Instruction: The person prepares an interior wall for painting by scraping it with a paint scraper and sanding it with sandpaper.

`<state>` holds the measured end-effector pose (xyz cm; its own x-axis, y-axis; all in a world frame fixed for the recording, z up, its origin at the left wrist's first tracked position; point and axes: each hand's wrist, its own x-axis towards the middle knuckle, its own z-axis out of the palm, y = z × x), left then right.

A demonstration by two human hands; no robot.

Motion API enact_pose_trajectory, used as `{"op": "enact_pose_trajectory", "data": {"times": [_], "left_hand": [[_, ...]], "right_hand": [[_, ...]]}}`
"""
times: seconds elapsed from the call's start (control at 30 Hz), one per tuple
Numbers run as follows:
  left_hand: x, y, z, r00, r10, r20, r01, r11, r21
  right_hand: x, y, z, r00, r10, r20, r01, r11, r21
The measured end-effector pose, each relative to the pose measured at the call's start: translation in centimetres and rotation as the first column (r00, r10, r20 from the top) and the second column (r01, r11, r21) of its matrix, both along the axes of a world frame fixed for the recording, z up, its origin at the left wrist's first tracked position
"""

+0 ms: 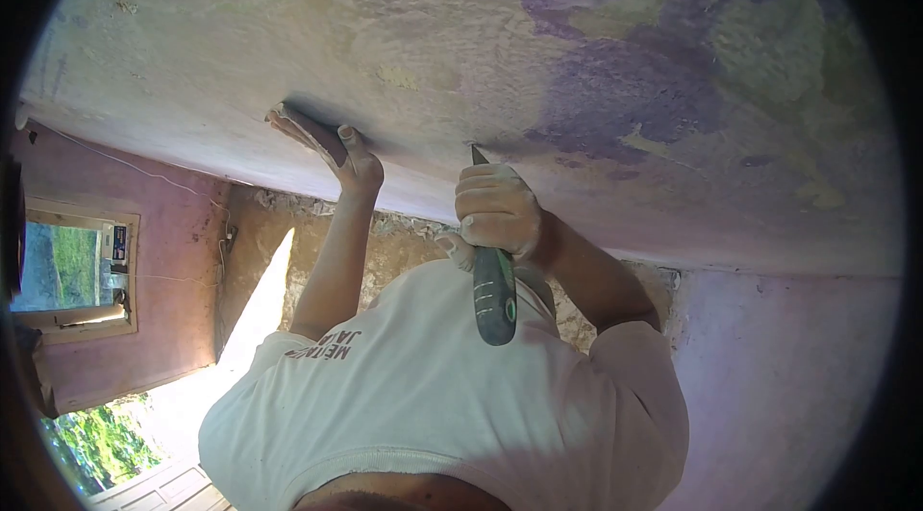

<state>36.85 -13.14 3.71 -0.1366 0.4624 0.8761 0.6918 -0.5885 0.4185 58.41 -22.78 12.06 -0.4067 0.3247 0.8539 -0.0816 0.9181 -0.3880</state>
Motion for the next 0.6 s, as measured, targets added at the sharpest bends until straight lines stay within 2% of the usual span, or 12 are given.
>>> {"op": "enact_pose_trajectory", "data": {"times": [0.2, 0.3, 0.4, 0.5, 0.6], "left_hand": [[-0.2, 0.0, 0.0, 1.000, 0.002, -0.013, -0.002, 1.000, 0.003], [-0.1, -0.1, 0.1, 1.000, -0.001, -0.006, 0.001, 1.000, -0.001], [-0.2, 0.0, 0.0, 1.000, -0.007, -0.003, 0.007, 1.000, -0.006], [-0.5, -0.2, -0.1, 0.999, 0.016, -0.033, -0.018, 0.999, -0.050], [-0.3, -0.3, 0.1, 0.999, 0.021, -0.039, -0.024, 0.996, -0.081]], "right_hand": [[-0.2, -0.4, -0.1, 0.999, -0.021, -0.026, 0.024, 0.992, 0.121], [-0.1, -0.1, -0.2, 1.000, -0.015, -0.015, 0.015, 1.000, 0.005], [-0.4, -1.1, 0.0, 0.997, 0.038, -0.074, -0.036, 0.999, 0.031], [-0.5, -0.5, -0.6, 0.997, -0.029, -0.071, 0.037, 0.992, 0.121], [0.2, 0.2, 0.1, 1.000, 0.017, -0.010, -0.017, 1.000, 0.003]]}}
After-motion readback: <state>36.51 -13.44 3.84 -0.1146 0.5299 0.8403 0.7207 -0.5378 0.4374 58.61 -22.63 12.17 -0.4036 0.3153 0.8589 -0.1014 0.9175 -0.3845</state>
